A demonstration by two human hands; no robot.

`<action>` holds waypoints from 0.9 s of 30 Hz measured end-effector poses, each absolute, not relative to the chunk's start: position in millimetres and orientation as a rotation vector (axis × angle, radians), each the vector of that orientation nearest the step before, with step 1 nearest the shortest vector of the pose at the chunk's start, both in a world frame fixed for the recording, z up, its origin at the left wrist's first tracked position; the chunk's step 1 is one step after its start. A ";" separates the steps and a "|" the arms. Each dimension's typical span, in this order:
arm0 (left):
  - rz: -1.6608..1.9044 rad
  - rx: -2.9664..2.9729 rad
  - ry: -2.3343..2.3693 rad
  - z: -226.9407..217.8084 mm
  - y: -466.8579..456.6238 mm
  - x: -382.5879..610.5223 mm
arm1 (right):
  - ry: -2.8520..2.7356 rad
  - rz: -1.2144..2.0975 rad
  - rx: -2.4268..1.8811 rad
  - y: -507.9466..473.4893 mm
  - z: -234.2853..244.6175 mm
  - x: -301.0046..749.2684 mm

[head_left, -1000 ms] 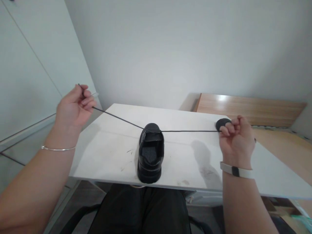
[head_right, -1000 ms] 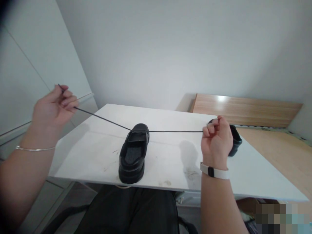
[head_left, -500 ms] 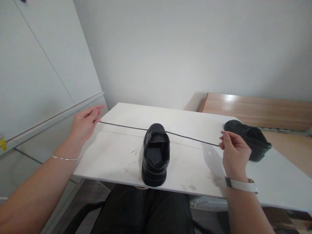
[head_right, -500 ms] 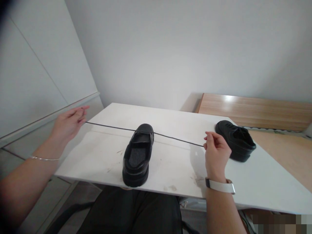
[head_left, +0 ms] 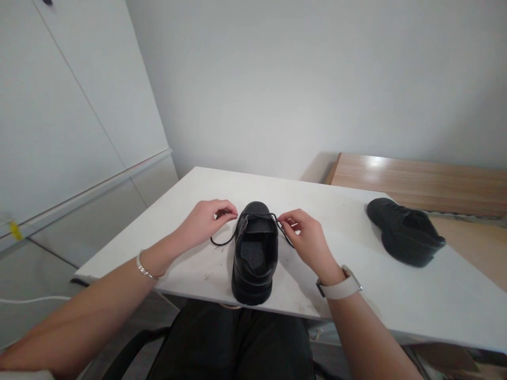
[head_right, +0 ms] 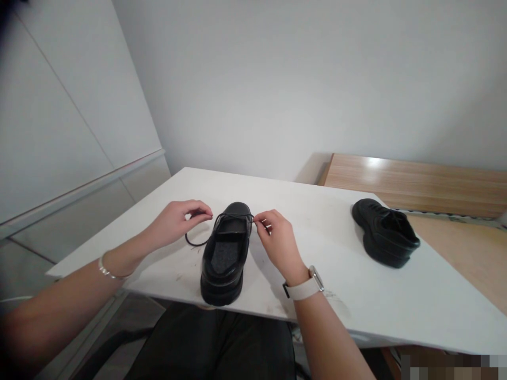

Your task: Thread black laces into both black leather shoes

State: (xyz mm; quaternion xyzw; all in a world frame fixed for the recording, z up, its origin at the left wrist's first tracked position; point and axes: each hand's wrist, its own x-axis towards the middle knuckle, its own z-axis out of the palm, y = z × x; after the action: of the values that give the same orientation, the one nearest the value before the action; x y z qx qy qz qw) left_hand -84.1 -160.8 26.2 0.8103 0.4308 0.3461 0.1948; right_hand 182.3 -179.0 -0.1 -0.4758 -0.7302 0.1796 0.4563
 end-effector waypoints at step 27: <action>1.102 2.525 1.130 9.7 -154.3 -72.2 | -1.899 0.295 -1.167 -180.0 -6.3 169.9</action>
State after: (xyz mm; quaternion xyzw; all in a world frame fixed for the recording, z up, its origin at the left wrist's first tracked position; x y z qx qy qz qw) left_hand -72.2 -154.3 9.7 0.8451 0.3783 0.3688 0.0820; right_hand 169.9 -180.0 -6.3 -0.4681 -0.7618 0.1182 0.4319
